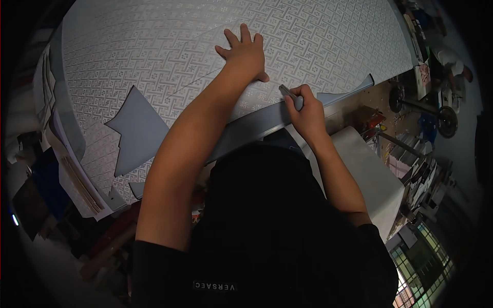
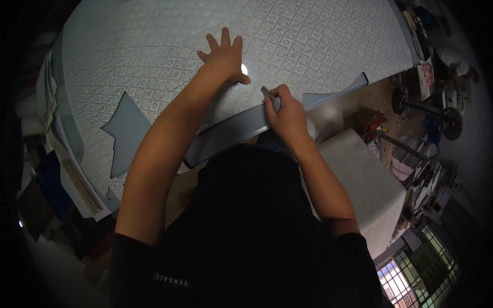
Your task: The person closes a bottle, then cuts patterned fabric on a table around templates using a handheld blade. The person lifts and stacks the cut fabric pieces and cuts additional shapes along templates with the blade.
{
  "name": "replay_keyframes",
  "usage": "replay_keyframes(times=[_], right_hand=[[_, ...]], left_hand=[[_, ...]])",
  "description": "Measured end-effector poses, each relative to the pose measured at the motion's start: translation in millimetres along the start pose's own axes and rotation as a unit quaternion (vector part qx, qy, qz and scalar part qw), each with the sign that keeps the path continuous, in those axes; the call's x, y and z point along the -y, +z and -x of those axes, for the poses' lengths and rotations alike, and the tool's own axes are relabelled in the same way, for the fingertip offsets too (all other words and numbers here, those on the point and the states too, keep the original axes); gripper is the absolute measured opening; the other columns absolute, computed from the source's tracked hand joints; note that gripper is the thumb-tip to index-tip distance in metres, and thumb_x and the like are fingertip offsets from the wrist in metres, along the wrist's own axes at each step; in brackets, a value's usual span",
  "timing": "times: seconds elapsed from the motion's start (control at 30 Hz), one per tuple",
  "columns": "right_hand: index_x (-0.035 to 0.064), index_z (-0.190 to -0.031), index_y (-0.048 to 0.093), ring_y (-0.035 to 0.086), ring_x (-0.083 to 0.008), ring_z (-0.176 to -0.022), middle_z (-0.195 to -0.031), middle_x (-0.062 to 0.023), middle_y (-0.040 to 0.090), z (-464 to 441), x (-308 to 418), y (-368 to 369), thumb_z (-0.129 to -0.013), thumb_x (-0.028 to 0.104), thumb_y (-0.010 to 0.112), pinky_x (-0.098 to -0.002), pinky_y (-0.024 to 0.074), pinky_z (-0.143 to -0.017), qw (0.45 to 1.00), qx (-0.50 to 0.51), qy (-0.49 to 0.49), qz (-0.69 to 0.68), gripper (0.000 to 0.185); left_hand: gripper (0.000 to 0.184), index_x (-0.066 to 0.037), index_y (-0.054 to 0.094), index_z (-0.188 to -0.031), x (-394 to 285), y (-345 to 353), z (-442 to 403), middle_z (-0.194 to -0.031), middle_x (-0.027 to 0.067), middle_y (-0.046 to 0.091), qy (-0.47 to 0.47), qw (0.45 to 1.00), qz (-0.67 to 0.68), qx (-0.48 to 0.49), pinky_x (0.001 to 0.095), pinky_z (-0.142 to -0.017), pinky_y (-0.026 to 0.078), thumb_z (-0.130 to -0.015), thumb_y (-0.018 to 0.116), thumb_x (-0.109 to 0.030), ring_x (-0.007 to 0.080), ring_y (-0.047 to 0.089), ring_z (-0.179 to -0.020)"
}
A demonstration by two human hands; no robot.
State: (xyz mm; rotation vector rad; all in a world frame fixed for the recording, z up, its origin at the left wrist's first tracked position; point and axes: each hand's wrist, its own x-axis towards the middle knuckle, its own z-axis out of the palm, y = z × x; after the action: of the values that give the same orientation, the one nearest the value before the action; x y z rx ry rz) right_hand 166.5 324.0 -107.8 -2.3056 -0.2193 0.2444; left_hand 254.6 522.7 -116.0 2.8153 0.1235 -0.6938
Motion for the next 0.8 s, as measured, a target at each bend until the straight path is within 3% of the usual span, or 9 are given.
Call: replay_keyframes(times=[0.3,0.37,0.8], right_hand=[[0.0049,-0.103,0.058,0.067,-0.0452,-0.078,-0.085,-0.0225,0.070,-2.1,6.6,-3.4,-0.091,0.015,0.070,-0.0475,0.0520,-0.067,0.999,0.026,0.016,0.021,0.020],[0.0021,-0.103,0.059,0.069,-0.0355,-0.070,-0.087,-0.0181,0.071,-3.9,6.0,-4.0,-0.091,0.013,0.072,-0.0391,0.0519,-0.063,0.998,0.036,0.012,0.043,0.020],[0.0022,-0.101,0.059,0.068,-0.0382,-0.072,-0.084,-0.0192,0.070,-5.5,13.4,-8.1,-0.091,0.013,0.073,-0.0398,0.0522,-0.065,0.997,0.048,0.034,0.045,0.020]], left_hand=[[0.117,-0.008,0.033,-0.154,-1.3,-3.7,-1.2,-0.167,0.0239,0.013,0.005,1.000,0.007,0.010,0.0805,-0.103,0.036,-0.061,0.096,-0.041,0.0642,0.010,-0.146],[0.117,-0.008,0.033,-0.154,-1.3,-5.4,0.0,-0.167,0.0239,0.012,0.005,1.000,0.008,0.012,0.0804,-0.103,0.036,-0.062,0.096,-0.041,0.0642,0.010,-0.146],[0.118,-0.009,0.032,-0.155,0.1,-2.6,-1.7,-0.167,0.0228,0.012,0.003,1.000,0.015,0.011,0.0791,-0.105,0.036,-0.062,0.097,-0.041,0.0622,0.009,-0.147]])
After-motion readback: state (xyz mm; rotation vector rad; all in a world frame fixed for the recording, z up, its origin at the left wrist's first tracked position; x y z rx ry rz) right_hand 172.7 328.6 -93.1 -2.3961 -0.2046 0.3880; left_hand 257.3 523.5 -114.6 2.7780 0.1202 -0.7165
